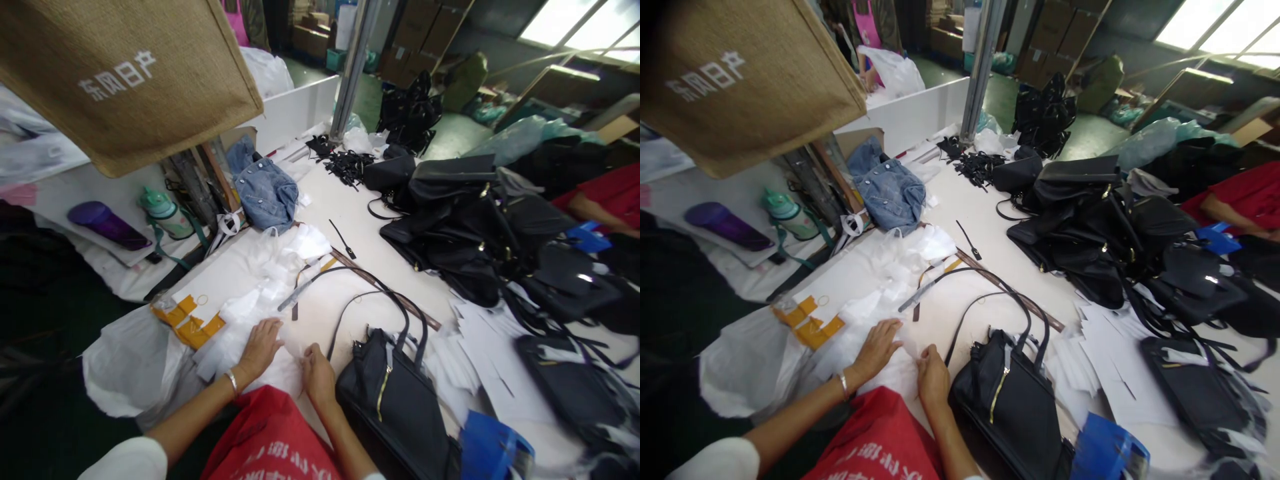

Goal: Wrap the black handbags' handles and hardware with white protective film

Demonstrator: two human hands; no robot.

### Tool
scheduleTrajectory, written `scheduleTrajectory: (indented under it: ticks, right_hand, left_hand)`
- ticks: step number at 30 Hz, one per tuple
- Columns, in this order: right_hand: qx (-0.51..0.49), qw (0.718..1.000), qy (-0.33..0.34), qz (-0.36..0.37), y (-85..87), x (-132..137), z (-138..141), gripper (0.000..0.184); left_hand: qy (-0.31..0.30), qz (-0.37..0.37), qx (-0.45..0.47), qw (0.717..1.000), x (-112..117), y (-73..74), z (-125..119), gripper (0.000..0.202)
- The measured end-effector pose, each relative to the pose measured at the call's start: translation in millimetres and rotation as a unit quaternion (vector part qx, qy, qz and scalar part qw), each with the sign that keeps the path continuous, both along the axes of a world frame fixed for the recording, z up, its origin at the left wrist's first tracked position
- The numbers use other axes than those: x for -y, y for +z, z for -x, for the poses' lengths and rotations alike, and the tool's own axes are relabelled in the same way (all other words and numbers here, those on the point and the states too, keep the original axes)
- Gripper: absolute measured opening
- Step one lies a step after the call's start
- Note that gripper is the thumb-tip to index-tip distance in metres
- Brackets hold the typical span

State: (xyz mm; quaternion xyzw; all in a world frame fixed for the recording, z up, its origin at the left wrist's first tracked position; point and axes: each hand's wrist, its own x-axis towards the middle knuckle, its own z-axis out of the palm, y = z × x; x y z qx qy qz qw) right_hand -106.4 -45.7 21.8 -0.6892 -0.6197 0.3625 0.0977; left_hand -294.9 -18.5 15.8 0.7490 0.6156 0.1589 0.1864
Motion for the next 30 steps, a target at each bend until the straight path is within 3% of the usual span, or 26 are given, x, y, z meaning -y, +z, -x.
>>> scheduleTrajectory:
  ticks: [2,4,7,10,13,16,19,22,27,30]
  right_hand:
    - [-0.025,1.0,-0.002,-0.01,8.7,-5,-3,0.019]
    - [-0.067,0.997,0.024,-0.032,19.6,-12,-4,0.026]
    - [-0.145,0.986,0.063,-0.057,33.1,-23,-5,0.032]
    - [-0.208,0.977,0.003,-0.051,34.7,-33,-8,0.032]
    - [-0.314,0.942,-0.115,0.043,25.1,-39,-12,0.029]
    - [-0.371,0.906,-0.169,0.113,16.3,-42,-13,0.025]
    - [-0.303,0.938,-0.151,0.081,14.7,-44,-11,0.027]
    - [-0.195,0.977,-0.071,0.038,15.8,-48,-9,0.032]
    - [-0.128,0.987,-0.006,0.098,11.8,-65,-14,0.036]
    - [0.029,0.995,0.008,0.1,7.1,-76,-28,0.027]
  left_hand:
    - [-0.023,-0.009,0.037,0.999,-8,18.7,-4,0.037]
    - [-0.086,0.008,0.105,0.991,-20,37.3,-10,0.037]
    - [-0.152,0.158,0.224,0.949,-39,50.8,-19,0.026]
    - [-0.127,0.283,0.279,0.909,-54,42.8,-21,0.009]
    - [-0.099,0.308,0.305,0.896,-58,27.5,-17,0.009]
    - [-0.076,0.337,0.341,0.874,-56,18.8,-15,0.01]
    - [-0.054,0.365,0.37,0.853,-54,17.5,-16,0.011]
    - [-0.036,0.389,0.395,0.831,-56,16.8,-20,0.017]
    - [-0.012,0.417,0.426,0.803,-63,8.4,-25,0.015]
    - [0.01,0.408,0.43,0.805,-62,2.1,-24,0.012]
